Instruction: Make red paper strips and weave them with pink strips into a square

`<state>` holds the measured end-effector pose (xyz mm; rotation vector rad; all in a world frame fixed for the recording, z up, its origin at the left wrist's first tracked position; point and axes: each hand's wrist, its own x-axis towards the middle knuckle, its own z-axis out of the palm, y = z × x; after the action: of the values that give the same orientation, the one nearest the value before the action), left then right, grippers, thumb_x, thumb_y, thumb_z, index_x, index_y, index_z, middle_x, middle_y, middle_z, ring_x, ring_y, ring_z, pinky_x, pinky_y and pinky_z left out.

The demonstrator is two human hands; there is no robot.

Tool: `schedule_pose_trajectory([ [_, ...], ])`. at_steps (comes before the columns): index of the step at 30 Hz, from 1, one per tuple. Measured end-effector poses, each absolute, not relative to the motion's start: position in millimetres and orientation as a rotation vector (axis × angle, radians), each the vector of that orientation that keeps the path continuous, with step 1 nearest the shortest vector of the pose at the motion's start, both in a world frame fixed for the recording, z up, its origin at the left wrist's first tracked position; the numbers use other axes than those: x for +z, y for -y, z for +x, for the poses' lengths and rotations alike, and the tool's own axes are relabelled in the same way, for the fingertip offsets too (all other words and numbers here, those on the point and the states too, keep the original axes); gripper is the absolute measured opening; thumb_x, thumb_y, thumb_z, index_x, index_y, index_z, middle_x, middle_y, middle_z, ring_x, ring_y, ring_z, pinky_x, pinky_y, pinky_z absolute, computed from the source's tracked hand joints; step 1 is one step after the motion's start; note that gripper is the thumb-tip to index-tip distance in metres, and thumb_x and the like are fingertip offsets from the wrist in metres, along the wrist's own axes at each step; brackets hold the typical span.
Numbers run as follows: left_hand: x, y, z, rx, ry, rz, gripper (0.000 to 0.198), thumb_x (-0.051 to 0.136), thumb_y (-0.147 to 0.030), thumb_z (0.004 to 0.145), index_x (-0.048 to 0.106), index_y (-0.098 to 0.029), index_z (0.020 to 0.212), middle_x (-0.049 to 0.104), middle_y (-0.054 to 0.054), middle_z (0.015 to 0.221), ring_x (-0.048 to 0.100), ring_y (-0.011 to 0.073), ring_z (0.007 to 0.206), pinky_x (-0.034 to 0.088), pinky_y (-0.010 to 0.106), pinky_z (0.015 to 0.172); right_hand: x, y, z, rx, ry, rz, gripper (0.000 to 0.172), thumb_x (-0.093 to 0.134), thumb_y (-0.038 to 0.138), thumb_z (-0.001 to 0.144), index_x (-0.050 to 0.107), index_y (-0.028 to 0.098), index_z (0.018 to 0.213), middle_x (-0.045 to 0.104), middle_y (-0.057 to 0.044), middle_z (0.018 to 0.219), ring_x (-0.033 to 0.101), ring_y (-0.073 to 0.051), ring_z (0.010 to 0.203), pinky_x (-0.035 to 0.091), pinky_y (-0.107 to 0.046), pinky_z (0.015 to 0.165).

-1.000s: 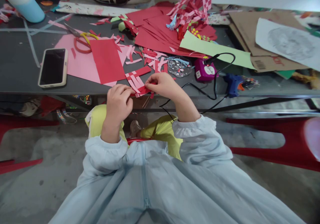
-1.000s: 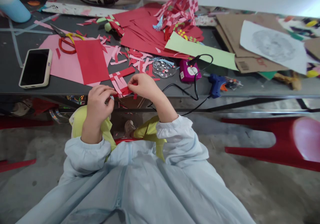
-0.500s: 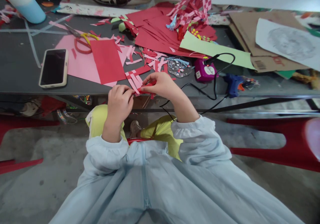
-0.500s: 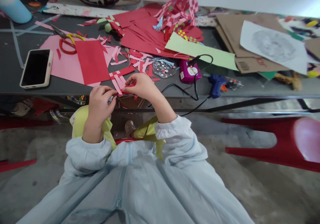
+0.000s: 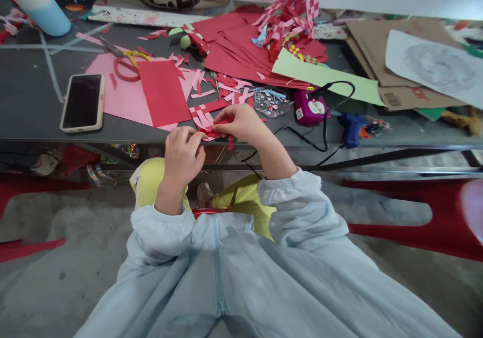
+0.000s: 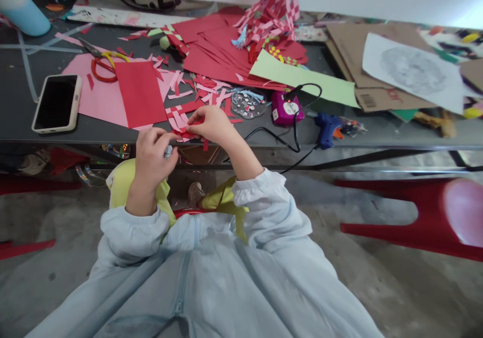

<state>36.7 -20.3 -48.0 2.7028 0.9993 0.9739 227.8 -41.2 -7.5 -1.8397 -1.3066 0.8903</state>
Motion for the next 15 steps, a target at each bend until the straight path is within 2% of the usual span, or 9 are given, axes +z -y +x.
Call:
schedule_pose_trajectory([
  [4, -51.7, 19.0, 40.3, 0.958, -1.023, 2.752, 0.011, 0.059, -0.024, 0.091, 0.069, -0.021, 0.095, 0.063, 0.008, 0.092, 0.053, 0.0254, 0.095, 0.042, 0.041, 0.081, -8.4, 38.9, 227.2, 0.945, 1.269, -1.81, 0.007, 0.073, 0.014, 0.074, 0.068, 0.013, 0.078, 0.063, 0.0, 0.053, 0.058, -0.011, 0.047, 0.047, -0.021, 0.045],
  [7, -53.1, 18.5, 43.0, 0.982, -1.039, 2.716, 0.018, 0.054, -0.026, 0.095, 0.069, -0.021, 0.087, 0.063, 0.008, 0.088, 0.052, 0.0247, 0.093, 0.042, 0.04, 0.081, -8.0, 36.5, 226.6, 0.935, 1.254, -1.798, 0.006, 0.073, 0.012, 0.074, 0.067, 0.013, 0.076, 0.062, 0.0, 0.051, 0.057, -0.01, 0.045, 0.047, -0.02, 0.044],
  [12, -51.9, 18.8, 43.3, 0.981, -1.069, 2.663, 0.017, 0.054, -0.023, 0.094, 0.068, -0.02, 0.085, 0.063, 0.007, 0.087, 0.053, 0.0253, 0.094, 0.043, 0.041, 0.084, -7.3, 32.2, 225.4, 0.956, 1.211, -1.766, 0.009, 0.073, 0.008, 0.074, 0.066, 0.013, 0.071, 0.06, 0.002, 0.047, 0.055, -0.008, 0.042, 0.046, -0.018, 0.043],
  [15, -51.3, 19.0, 42.6, 1.004, -1.106, 2.671, 0.01, 0.058, -0.022, 0.09, 0.067, -0.02, 0.092, 0.063, 0.008, 0.09, 0.053, 0.0262, 0.095, 0.043, 0.041, 0.085, -7.7, 31.1, 225.8, 0.99, 1.192, -1.738, 0.011, 0.073, 0.006, 0.074, 0.066, 0.013, 0.07, 0.059, 0.002, 0.046, 0.055, -0.008, 0.042, 0.046, -0.018, 0.043],
])
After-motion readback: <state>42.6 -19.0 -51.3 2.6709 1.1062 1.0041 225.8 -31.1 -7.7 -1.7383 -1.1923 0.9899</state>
